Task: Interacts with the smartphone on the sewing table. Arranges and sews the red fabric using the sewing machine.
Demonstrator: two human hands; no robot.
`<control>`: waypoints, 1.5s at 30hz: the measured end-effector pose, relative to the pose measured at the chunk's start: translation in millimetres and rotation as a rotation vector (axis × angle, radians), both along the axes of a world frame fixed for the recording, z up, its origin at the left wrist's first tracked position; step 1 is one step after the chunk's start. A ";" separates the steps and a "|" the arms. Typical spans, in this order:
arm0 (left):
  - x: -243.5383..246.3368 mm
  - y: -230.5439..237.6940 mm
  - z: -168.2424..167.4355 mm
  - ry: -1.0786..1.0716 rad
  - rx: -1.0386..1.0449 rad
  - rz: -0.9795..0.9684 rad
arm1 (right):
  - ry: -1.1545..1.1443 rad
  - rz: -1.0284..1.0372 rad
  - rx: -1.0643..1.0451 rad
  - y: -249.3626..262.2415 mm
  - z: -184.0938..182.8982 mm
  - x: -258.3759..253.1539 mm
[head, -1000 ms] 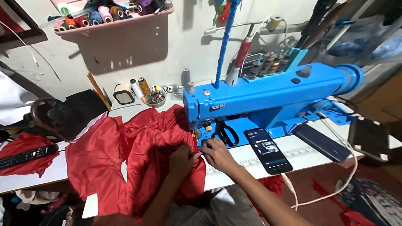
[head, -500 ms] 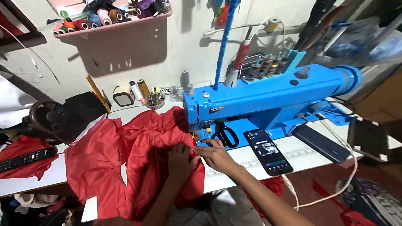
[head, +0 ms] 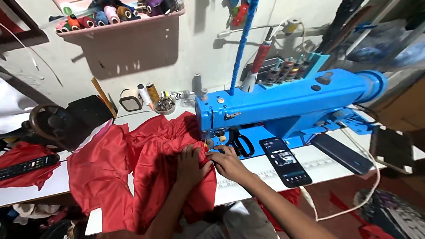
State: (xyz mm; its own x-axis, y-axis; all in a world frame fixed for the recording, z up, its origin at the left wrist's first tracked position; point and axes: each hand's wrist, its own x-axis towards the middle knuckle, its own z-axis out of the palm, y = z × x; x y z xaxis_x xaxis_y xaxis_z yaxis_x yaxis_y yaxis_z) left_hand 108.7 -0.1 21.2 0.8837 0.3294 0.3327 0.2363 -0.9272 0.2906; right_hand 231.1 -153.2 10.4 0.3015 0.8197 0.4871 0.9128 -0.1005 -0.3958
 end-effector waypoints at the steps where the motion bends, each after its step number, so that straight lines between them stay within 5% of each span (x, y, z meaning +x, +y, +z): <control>1: 1.2 1.3 0.5 0.011 -0.003 -0.002 | -0.006 -0.004 -0.008 1.1 1.0 0.8; 16: 35.6 23.6 25.8 0.321 -0.107 0.013 | -0.126 -0.237 -0.105 16.1 2.1 0.7; 29: 42.2 49.7 17.0 0.262 -0.036 -0.120 | -0.083 -0.232 -0.054 14.0 0.3 2.3; 34: 46.6 55.7 22.5 0.354 -0.068 -0.137 | 0.041 -0.268 0.124 5.0 3.6 -7.1; 37: 45.4 49.7 25.2 0.316 -0.055 -0.109 | 0.261 -0.327 -0.064 -0.9 20.3 -35.8; 41: 30.2 29.4 14.4 -0.051 0.050 -0.103 | 0.386 -0.333 -0.260 -1.7 28.7 -63.0; 45: 9.5 9.1 34.1 0.117 -0.143 -0.166 | 0.689 -0.318 -0.179 -4.0 40.7 -59.9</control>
